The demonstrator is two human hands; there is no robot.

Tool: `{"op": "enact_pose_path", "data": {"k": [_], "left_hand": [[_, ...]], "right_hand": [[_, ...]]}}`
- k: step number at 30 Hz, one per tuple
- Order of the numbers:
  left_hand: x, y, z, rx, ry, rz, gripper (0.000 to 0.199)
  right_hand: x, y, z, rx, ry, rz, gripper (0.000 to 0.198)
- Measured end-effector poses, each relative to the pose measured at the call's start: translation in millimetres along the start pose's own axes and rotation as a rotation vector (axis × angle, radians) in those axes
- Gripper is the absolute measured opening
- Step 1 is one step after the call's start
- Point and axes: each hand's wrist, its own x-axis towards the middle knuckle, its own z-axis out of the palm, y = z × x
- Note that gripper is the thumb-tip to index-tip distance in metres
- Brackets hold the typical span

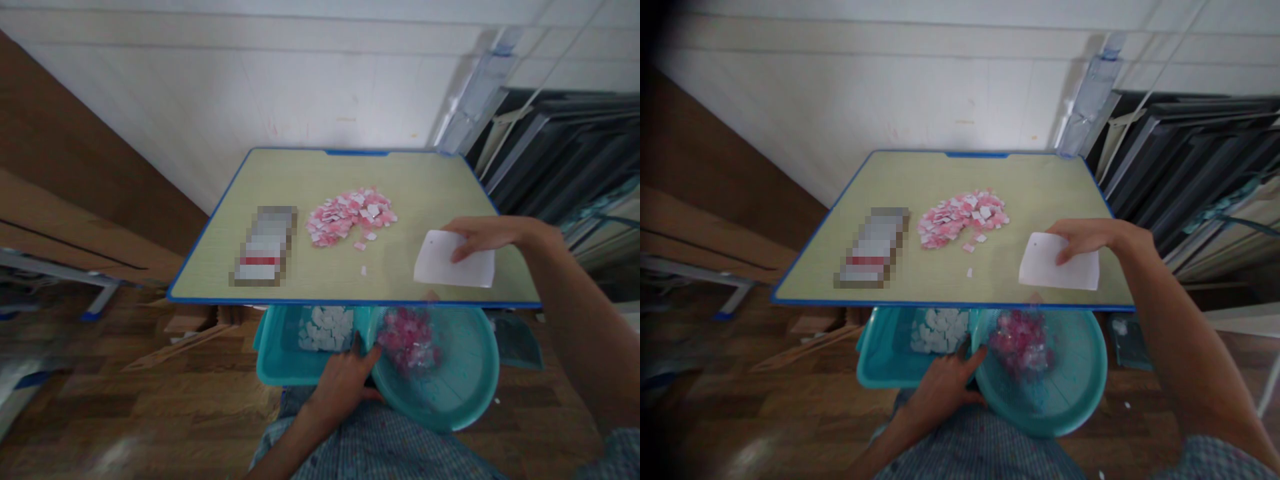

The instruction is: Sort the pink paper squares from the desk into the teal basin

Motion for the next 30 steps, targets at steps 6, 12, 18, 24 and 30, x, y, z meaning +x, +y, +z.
{"op": "enact_pose_path", "data": {"k": [6,12,18,24,30], "left_hand": [[0.4,0.4,0.9,-0.024,0.016,0.003,0.080],[0.4,0.5,3.2,-0.023,0.047,-0.006,0.079],[1.6,-1.0,4.7,-0.018,0.026,0.001,0.085],[1.5,-1.4,4.4,-0.002,0.027,0.005,0.082],[0.1,-0.3,2.3,0.018,0.030,-0.008,0.078]], "right_hand": [[1.6,-14.5,3.9,0.083,-0.335,-0.035,0.029],[-11.7,-27.1,7.5,0.067,-0.302,-0.039,0.030],[-23.7,-33.2,10.1,0.072,-0.205,-0.040,0.025],[-42.6,-33.9,19.6,-0.007,-0.119,-0.003,0.029],[-68.0,-43.6,27.8,-0.100,-0.043,0.085,0.039]]}}
